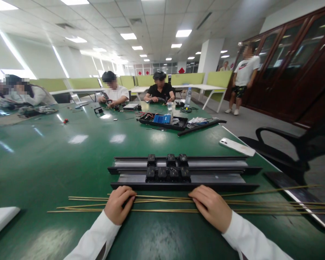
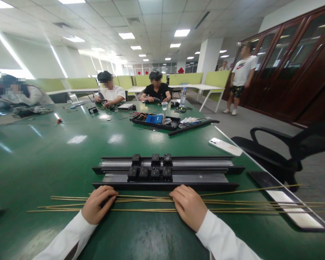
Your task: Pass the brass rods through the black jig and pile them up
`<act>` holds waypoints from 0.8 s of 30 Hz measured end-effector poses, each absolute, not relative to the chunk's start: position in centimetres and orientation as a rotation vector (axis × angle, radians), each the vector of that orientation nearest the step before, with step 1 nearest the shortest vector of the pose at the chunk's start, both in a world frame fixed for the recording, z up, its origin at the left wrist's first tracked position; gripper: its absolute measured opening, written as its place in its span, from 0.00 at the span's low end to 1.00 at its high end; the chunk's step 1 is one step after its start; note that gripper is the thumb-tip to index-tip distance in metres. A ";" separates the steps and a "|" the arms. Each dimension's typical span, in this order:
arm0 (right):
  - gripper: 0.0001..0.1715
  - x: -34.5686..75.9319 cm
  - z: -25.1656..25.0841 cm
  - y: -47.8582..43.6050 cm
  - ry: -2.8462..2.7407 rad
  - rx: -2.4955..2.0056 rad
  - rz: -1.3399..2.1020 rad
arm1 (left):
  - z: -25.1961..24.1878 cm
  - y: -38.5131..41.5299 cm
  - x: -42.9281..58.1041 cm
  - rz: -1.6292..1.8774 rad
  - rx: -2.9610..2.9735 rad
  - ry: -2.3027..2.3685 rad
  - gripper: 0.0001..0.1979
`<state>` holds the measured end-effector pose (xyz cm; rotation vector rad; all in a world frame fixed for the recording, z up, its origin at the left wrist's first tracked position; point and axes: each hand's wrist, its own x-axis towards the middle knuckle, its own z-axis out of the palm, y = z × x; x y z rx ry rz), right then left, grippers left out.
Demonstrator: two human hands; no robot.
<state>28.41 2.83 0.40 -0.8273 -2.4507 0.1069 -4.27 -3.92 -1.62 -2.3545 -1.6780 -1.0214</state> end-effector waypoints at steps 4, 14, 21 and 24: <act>0.14 28.4 0.5 2.8 -2.452 -0.832 0.103 | -1.5 -4.0 -4.4 -1.023 -2.351 -1.671 0.10; 0.14 28.4 0.7 2.7 -2.465 -0.834 0.123 | -1.6 -3.9 -4.2 -1.055 -2.369 -1.682 0.09; 0.14 28.5 0.9 2.6 -2.502 -0.818 0.195 | -1.6 -4.2 -3.8 -0.947 -2.446 -1.661 0.11; 0.15 28.5 1.3 2.3 -2.555 -0.827 0.233 | -1.5 -4.4 -3.7 -0.899 -2.459 -1.659 0.13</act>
